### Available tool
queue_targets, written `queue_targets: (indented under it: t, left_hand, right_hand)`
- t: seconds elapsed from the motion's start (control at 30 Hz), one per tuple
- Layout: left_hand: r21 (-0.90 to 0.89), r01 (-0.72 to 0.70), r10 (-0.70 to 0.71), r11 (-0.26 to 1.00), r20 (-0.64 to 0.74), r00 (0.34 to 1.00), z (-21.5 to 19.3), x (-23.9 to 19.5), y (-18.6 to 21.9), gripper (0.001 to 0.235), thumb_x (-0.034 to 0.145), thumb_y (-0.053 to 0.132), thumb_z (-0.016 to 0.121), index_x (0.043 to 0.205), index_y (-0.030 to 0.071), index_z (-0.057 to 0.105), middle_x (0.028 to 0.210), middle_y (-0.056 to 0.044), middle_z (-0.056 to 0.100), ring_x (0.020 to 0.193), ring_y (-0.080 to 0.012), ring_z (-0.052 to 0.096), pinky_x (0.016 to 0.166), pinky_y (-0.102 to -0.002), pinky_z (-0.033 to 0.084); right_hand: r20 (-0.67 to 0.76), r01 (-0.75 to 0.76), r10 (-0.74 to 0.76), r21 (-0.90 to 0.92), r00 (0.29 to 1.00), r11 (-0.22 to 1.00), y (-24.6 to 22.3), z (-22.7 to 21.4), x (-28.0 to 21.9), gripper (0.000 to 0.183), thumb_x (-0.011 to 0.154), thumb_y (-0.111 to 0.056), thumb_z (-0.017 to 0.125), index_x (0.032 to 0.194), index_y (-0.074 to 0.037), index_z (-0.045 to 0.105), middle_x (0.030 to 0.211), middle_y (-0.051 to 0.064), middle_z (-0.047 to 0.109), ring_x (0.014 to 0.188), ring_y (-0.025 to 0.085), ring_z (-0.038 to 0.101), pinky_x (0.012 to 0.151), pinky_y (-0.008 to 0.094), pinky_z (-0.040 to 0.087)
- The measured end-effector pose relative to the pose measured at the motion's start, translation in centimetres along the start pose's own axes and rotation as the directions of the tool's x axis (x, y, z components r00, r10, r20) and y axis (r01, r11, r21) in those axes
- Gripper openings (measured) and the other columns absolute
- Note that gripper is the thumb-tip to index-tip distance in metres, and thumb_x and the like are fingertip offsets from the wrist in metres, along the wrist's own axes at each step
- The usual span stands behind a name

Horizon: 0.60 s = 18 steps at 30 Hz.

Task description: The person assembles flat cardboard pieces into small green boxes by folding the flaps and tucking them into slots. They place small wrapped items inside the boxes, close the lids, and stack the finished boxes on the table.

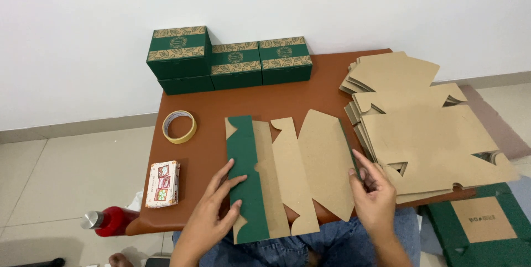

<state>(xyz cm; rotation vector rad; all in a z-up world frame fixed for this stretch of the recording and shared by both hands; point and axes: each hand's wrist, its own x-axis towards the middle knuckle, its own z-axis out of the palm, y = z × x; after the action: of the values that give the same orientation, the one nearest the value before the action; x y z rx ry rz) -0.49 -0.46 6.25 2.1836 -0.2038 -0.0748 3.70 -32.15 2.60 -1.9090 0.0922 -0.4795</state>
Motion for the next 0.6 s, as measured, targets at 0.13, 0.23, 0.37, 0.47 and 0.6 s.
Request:
queue_targets:
  t: [0.13,0.23,0.37,0.47,0.6]
  left_hand:
    - [0.099,0.136,-0.137,0.986,0.008,0.99,1.3,0.1,-3.4,0.055,0.092,0.035,0.057,0.146,0.03,0.05,0.167,0.01,0.024,0.151,-0.015,0.034,0.096,-0.042,0.052]
    - [0.362,-0.097,0.131,0.927,-0.071,0.989,2.3,0.2,-5.7,0.056,0.094,0.036,0.062,0.148,0.023,0.05,0.162,-0.005,0.031,0.145,-0.0306,0.031,0.122,-0.053,0.011]
    - [0.534,-0.119,0.222,0.837,-0.133,0.966,2.4,0.1,-6.3,0.068,0.091,0.049,0.066,0.151,0.022,0.045,0.159,-0.005,0.038,0.15,-0.0262,0.025,0.118,-0.061,0.004]
    - [0.535,-0.134,0.243,0.834,-0.14,0.96,2.4,0.0,-6.5,0.076,0.092,0.05,0.065,0.154,0.016,0.038,0.158,-0.007,0.04,0.148,-0.0229,0.032,0.12,-0.059,0.005]
    - [0.556,-0.146,0.283,0.818,-0.169,0.944,2.8,0.0,-7.4,0.082,0.092,0.054,0.063,0.156,0.012,0.033,0.158,-0.008,0.042,0.147,-0.0208,0.036,0.121,-0.056,0.007]
  right_hand:
    - [0.051,0.186,-0.186,-0.006,0.981,0.983,-1.2,1.8,-0.5,0.054,0.089,0.005,0.062,0.14,-0.014,0.063,0.081,0.0,0.045,0.077,0.012,0.048,0.067,0.026,0.045]
    - [0.257,0.21,-0.219,0.06,0.941,0.976,-3.5,3.2,-1.6,0.059,0.088,-0.005,0.058,0.146,-0.015,0.053,0.117,0.011,0.056,0.11,0.022,0.062,0.097,0.035,0.056]
    - [0.744,0.303,-0.228,0.035,0.629,0.952,-4.7,4.1,-3.3,0.096,0.09,-0.07,0.037,0.16,-0.015,0.001,0.166,0.016,0.0,0.154,0.034,0.007,0.119,0.057,0.012]
    - [0.855,0.471,-0.191,-0.069,0.482,0.88,-3.0,4.5,-3.8,0.091,0.097,-0.063,0.033,0.159,-0.01,-0.006,0.168,0.018,-0.017,0.156,0.033,-0.016,0.123,0.05,-0.005]
    - [0.881,0.692,-0.167,-0.218,0.443,0.689,-0.7,4.7,-3.4,0.08,0.104,-0.058,0.025,0.16,-0.006,0.001,0.167,0.023,-0.008,0.155,0.032,-0.008,0.123,0.044,0.0]
